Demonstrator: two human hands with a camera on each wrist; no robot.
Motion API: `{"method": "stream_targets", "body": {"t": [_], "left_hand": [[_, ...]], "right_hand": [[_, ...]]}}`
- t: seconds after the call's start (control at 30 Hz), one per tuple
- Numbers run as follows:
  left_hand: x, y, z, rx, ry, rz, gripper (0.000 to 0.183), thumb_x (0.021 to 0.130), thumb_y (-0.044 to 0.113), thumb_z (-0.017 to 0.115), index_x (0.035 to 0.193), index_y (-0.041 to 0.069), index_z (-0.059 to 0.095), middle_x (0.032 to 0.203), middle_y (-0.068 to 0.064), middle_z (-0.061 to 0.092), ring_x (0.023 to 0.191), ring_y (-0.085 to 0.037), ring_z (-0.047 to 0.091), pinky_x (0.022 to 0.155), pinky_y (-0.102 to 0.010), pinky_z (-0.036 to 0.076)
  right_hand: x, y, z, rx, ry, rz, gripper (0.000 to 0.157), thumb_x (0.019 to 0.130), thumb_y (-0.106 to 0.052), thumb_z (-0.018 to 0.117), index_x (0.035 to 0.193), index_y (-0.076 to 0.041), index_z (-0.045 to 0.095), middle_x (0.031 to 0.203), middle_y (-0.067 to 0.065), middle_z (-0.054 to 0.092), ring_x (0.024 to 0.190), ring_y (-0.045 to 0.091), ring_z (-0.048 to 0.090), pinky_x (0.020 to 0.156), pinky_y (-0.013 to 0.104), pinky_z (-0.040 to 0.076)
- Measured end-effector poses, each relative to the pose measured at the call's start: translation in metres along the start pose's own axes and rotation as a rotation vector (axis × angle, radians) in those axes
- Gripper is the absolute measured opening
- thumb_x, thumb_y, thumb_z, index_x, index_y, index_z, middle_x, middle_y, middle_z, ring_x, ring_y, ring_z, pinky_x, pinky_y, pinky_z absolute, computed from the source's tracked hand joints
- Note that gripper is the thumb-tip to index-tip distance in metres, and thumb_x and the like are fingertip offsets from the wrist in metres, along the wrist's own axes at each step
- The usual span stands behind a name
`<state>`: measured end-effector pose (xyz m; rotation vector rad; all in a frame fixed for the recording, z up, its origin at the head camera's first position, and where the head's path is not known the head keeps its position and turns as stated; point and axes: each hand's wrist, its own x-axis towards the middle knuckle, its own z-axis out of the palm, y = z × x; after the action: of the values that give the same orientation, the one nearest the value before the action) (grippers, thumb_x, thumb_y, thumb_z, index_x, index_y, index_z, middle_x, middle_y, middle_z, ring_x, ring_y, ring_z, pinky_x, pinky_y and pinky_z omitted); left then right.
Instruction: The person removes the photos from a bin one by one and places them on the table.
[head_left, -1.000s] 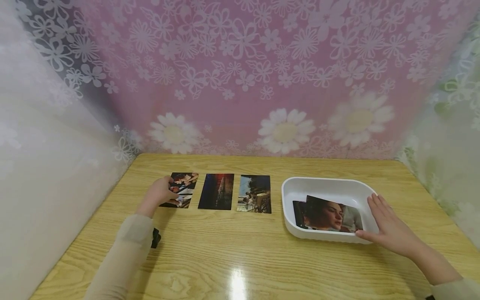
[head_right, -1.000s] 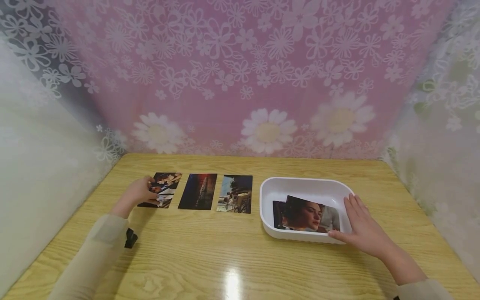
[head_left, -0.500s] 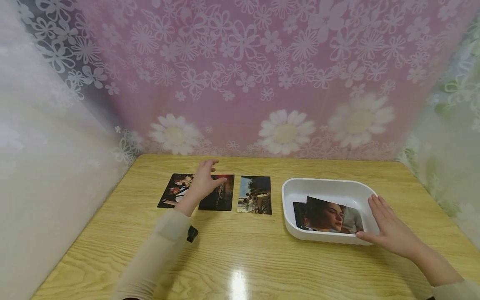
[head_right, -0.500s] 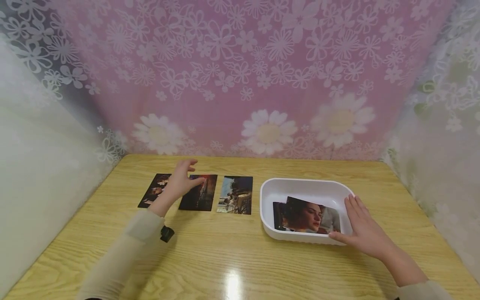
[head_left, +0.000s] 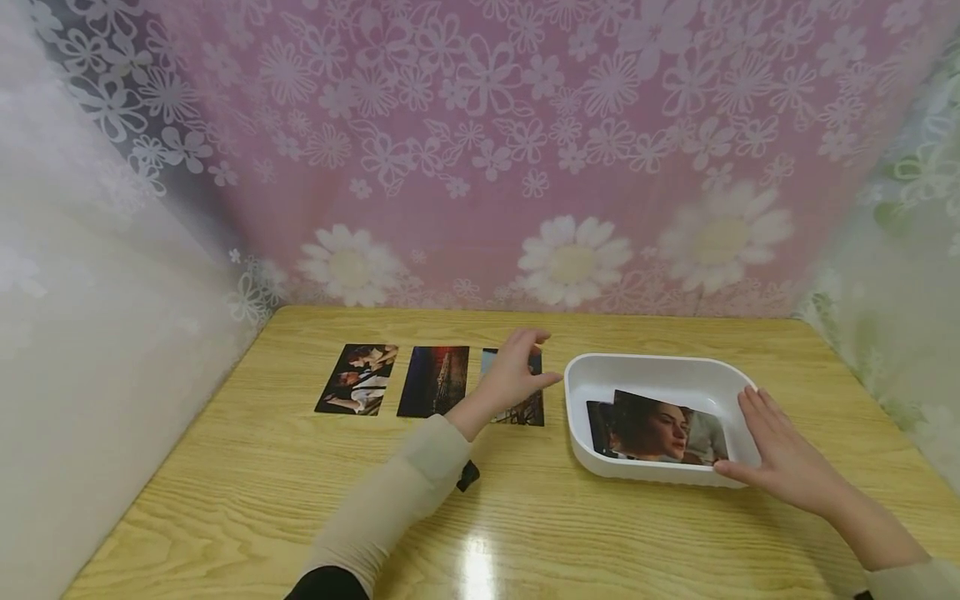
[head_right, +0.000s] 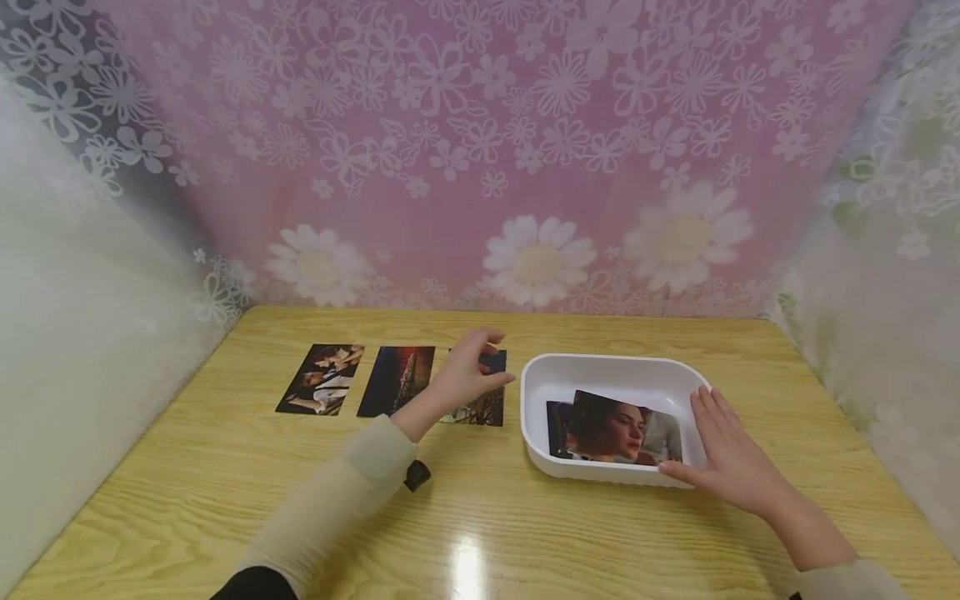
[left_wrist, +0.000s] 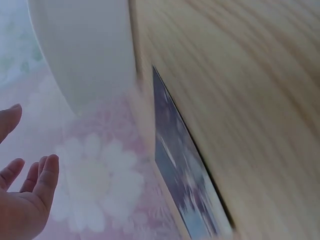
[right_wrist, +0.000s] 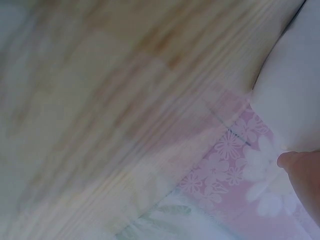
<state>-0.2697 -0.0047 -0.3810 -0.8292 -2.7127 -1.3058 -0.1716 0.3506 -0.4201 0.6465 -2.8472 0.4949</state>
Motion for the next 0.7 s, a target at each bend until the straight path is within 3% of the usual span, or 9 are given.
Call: {"method": "stream_targets", "body": {"t": [0.27,0.7], "left_hand": [[0.017,0.020,0.035,-0.102,-0.042,0.044,0.057,0.078,0.023,0.068,0.127,0.008,0.042,0.120,-0.005,0.042,0.106,-0.019,0.047,0.077,-0.019,0.044],[0.036,0.043,0.075,-0.109,-0.079,0.089,0.054,0.079,0.025,0.067,0.125,0.008,0.044,0.120,-0.004,0.043,0.104,-0.012,0.047,0.075,-0.014,0.041]], "right_hand": [[-0.001,-0.001,0.000,0.005,-0.006,0.000,0.097,0.076,-0.032,0.068,0.135,0.015,0.006,0.139,0.033,0.003,0.130,0.024,-0.014,0.100,0.022,-0.013],[-0.001,0.000,0.000,0.010,0.002,-0.004,0.097,0.075,-0.032,0.068,0.135,0.014,0.007,0.139,0.034,0.004,0.130,0.026,-0.013,0.100,0.025,-0.012]]}}
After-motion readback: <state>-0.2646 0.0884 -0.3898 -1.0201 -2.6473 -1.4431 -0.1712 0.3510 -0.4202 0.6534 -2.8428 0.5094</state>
